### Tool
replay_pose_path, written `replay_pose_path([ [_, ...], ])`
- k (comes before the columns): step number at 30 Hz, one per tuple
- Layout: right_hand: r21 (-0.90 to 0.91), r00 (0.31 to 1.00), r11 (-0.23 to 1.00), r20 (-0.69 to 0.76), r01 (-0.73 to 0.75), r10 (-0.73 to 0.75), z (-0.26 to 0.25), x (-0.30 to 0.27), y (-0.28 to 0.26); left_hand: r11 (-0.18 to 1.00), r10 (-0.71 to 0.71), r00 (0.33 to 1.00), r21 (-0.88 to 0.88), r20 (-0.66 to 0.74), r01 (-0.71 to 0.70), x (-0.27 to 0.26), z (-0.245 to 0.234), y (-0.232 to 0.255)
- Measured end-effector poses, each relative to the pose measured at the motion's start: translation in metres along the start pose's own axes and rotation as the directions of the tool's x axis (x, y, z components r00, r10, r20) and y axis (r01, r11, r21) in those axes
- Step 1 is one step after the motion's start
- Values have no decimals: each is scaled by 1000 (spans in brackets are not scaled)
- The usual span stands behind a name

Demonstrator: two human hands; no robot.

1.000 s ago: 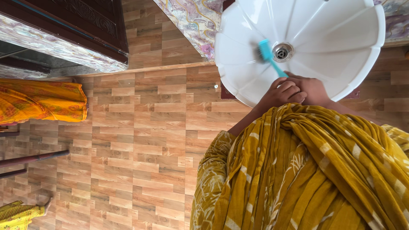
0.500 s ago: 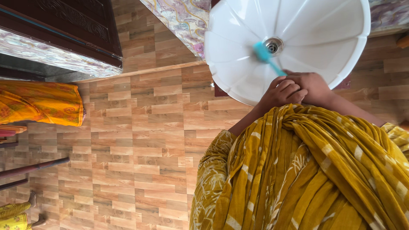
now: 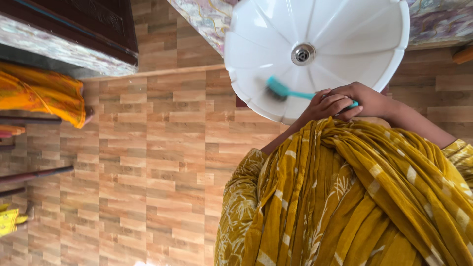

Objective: The person scrubs a white pedestal sink with a blue brush, then wipes the sink and faucet with a cloth. The sink is cleaned thoroughly, and the cloth is rinsed under running water.

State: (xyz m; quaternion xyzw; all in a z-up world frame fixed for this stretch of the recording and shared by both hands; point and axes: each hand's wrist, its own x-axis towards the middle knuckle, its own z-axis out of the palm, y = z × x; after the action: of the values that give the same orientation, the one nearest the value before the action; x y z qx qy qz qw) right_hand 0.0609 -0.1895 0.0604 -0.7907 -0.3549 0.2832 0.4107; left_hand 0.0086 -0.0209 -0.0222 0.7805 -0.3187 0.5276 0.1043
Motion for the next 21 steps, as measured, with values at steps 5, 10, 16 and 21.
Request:
replay_pose_path([
  [5, -375, 963, 922, -195, 101, -185, -11, 5, 17, 925, -258, 893, -172, 370, 339, 7, -9, 19],
  [10, -356, 975, 932, -178, 66, -136, -14, 22, 29, 899, -330, 824, -113, 460, 423, 24, -13, 17],
  [16, -180, 949, 973, -252, 148, -191, -8, 22, 35, 872, -396, 788, -78, 471, 484, 39, -16, 20],
  [21, -235, 957, 963, -224, 128, -182, -11, 21, 36, 822, -379, 805, -234, 457, 520, 38, -24, 16],
])
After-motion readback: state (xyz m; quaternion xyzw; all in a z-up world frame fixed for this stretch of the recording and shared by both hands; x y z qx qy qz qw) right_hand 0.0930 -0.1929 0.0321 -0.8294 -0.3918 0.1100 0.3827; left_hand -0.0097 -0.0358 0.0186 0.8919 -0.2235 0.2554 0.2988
